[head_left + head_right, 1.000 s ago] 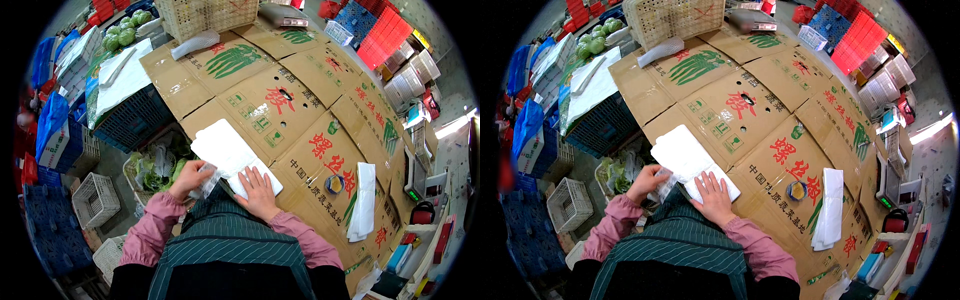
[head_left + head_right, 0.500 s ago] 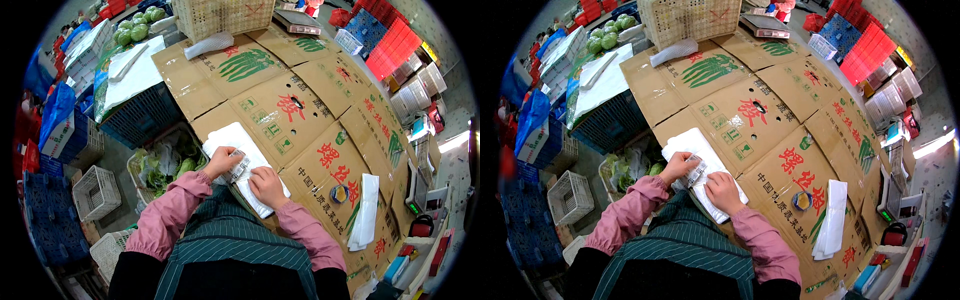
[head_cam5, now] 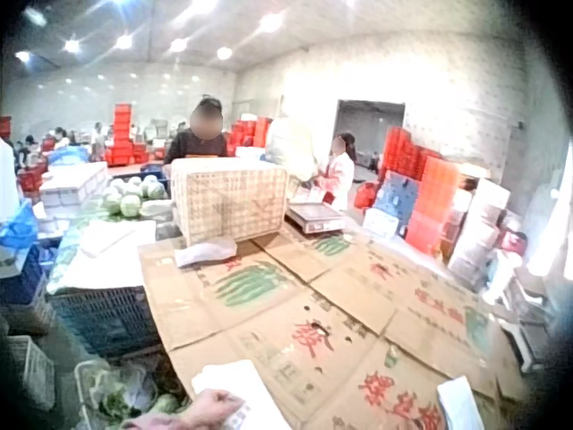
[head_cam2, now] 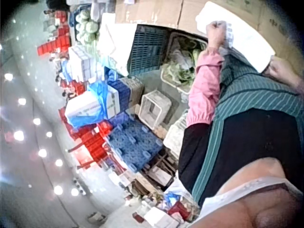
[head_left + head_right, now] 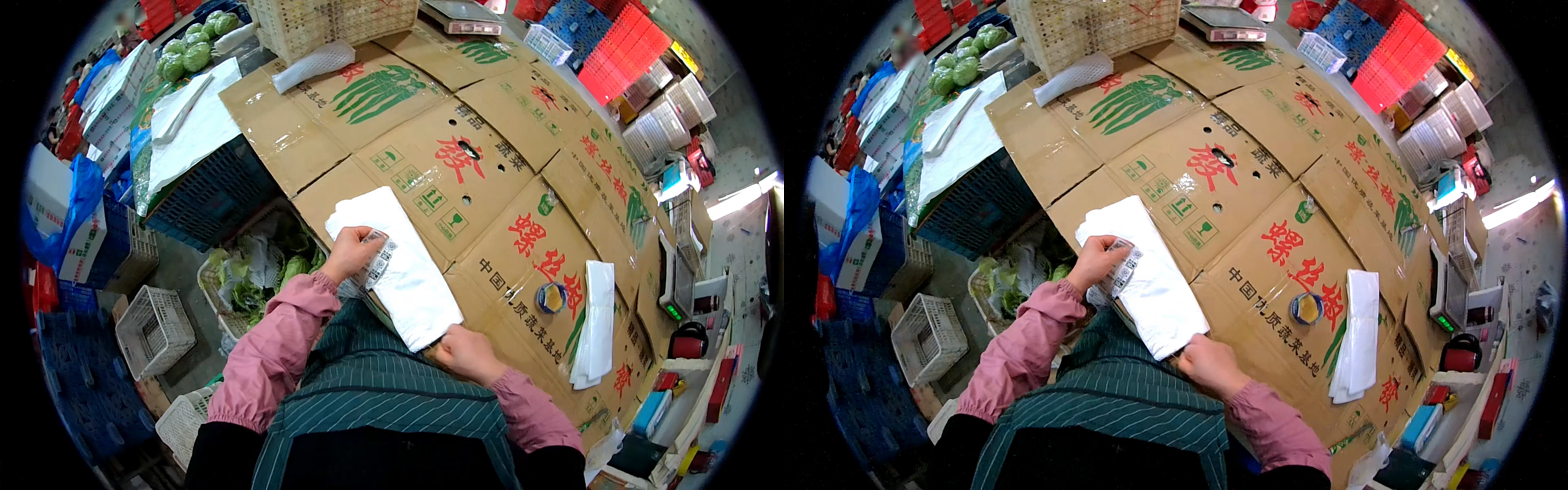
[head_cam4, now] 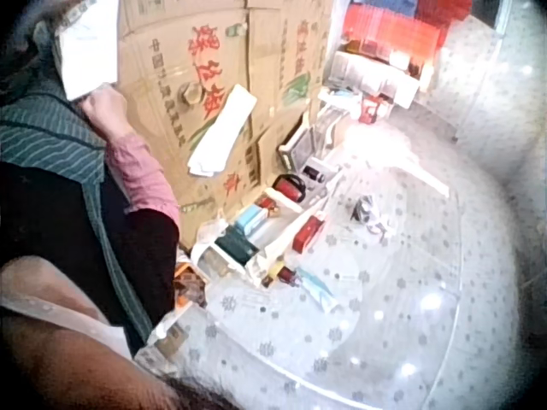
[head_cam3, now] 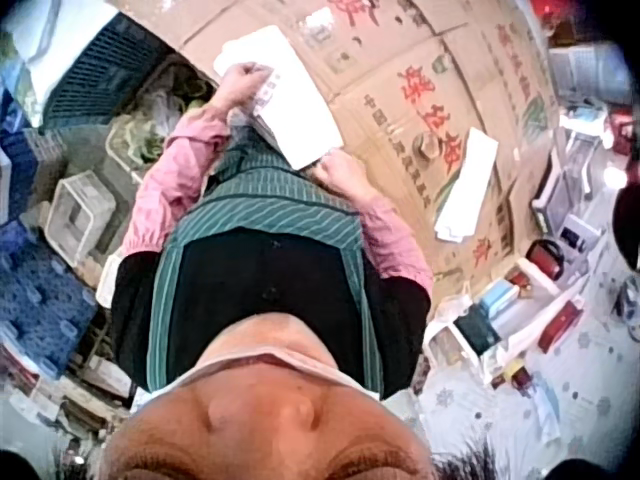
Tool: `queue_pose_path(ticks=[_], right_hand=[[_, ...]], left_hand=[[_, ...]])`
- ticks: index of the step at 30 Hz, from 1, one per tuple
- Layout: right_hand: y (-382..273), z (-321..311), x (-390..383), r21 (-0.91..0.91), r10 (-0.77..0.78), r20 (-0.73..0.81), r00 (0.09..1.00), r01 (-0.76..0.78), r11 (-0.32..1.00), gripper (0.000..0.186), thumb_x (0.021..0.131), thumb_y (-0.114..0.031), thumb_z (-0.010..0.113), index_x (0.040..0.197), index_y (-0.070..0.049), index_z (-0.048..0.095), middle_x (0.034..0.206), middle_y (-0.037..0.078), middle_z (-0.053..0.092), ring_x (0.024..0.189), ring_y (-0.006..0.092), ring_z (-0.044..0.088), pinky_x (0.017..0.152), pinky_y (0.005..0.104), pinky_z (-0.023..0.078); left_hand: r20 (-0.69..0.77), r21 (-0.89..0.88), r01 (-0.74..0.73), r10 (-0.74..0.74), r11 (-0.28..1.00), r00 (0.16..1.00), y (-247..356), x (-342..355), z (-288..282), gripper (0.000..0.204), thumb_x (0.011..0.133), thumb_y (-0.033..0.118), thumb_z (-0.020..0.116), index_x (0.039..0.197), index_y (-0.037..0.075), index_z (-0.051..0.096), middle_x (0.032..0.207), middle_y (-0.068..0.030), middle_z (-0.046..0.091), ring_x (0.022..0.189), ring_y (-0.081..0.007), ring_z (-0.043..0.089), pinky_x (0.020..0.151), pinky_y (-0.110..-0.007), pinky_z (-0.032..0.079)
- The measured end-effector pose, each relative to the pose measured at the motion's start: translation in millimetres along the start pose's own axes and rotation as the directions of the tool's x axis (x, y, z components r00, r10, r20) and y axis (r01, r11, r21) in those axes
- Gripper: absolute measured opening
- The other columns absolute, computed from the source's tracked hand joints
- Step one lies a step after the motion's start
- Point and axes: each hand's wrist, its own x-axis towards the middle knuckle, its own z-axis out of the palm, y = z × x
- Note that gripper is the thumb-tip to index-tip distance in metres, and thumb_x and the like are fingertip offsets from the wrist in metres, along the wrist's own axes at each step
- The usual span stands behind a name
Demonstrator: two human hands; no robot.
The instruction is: The person retrieves a white plastic shipping bag and a printed shipping label from a cluttered storage area. They place the label on a cardboard work surface, position the bag over it, and use a roll of clear tape to secure the label to the bag. The person then folds the top of the bag over the label to seal it.
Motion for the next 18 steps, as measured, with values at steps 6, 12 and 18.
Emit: queue_pose_path(ticks=[6, 12, 18], right_hand=[[32, -10, -61, -0.043, 0.185, 0.32, 0.929, -0.18, 0.983, 0.023, 0.078, -0.023, 0.057, 0.068, -0.003, 0.063, 0.076, 0.016, 0.055, 0.07, 0.0338, 0.059, 0.065, 0.0439, 0.048], [45, -36, -82, -0.031, 0.275, -0.192, 0.942, -0.286, 0.958, 0.019, 0.077, -0.02, 0.065, 0.091, -0.008, 0.062, 0.088, 0.011, 0.057, 0.077, 0.0293, 0.061, 0.067, 0.0388, 0.049], [29, -34, -40, 0.544, 0.377, -0.347, 0.859, -0.143, 0.827, 0.014, 0.082, -0.012, 0.065, 0.093, -0.004, 0.062, 0.084, 0.007, 0.06, 0.072, 0.017, 0.061, 0.064, 0.0269, 0.048]], left_hand=[[0.046, -0.04, 0.092, -0.09, 0.995, 0.995, 3, 0, 1, 0.02, 0.085, 0.012, 0.063, 0.098, -0.002, 0.067, 0.077, -0.0011, 0.066, 0.063, -0.0062, 0.057, 0.057, -0.022, 0.046], [0.179, -0.046, 0.17, -0.159, 0.984, 0.971, 10, -25, -5, 0.021, 0.085, 0.01, 0.062, 0.102, -0.001, 0.066, 0.08, -0.0006, 0.065, 0.065, -0.006, 0.057, 0.059, -0.021, 0.045], [0.348, -0.097, 0.295, -0.245, 0.951, 0.905, 42, -64, 21, 0.019, 0.086, 0.007, 0.063, 0.103, 0.0, 0.065, 0.082, 0.0011, 0.064, 0.068, -0.0047, 0.056, 0.062, -0.02, 0.046]])
